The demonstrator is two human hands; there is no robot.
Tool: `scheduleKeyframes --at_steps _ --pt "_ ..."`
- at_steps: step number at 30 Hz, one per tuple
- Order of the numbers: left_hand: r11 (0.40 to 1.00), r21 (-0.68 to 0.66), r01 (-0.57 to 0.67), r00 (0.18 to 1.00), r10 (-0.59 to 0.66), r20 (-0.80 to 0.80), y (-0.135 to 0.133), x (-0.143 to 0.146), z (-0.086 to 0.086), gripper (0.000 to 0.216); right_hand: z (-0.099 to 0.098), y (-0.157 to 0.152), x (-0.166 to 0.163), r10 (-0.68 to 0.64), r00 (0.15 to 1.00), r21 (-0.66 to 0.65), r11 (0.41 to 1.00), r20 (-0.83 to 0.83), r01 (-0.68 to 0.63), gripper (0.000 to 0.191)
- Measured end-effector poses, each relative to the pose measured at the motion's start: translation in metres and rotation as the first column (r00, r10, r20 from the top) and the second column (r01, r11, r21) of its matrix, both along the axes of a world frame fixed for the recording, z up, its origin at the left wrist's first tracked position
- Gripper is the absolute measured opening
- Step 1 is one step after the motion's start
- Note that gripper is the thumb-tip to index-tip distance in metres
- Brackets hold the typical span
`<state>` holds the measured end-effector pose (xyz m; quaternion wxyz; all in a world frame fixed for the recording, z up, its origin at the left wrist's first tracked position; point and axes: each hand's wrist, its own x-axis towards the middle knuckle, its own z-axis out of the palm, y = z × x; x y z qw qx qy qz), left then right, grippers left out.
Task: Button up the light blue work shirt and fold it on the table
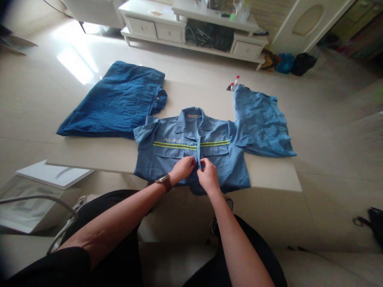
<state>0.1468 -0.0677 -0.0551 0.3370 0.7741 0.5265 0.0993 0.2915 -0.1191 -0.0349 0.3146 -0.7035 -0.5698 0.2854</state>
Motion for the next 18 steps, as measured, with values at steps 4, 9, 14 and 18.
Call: scheduleKeyframes --at_steps 4,9,14,18 --pt "0.998 0.064 0.029 0.999 -0.028 -0.019 -0.003 0.000 0.011 0.020 -0.006 0.001 0.003 0.037 0.998 0.001 0.999 0.041 -0.037 0.027" --pt "0.998 0.068 -0.006 0.998 0.002 0.058 -0.004 0.000 0.021 0.021 -0.005 0.002 0.002 0.042 0.998 0.044 0.998 0.041 -0.044 0.026" --pt "0.995 0.006 -0.097 0.986 0.095 0.138 -0.003 0.002 0.025 0.022 0.000 0.003 -0.001 0.032 0.999 0.065 0.997 0.020 -0.033 0.023" --pt "0.991 -0.010 -0.137 0.981 0.137 0.138 -0.004 0.002 0.029 0.021 0.001 0.003 -0.003 0.033 0.999 0.082 0.996 0.017 -0.034 0.021"
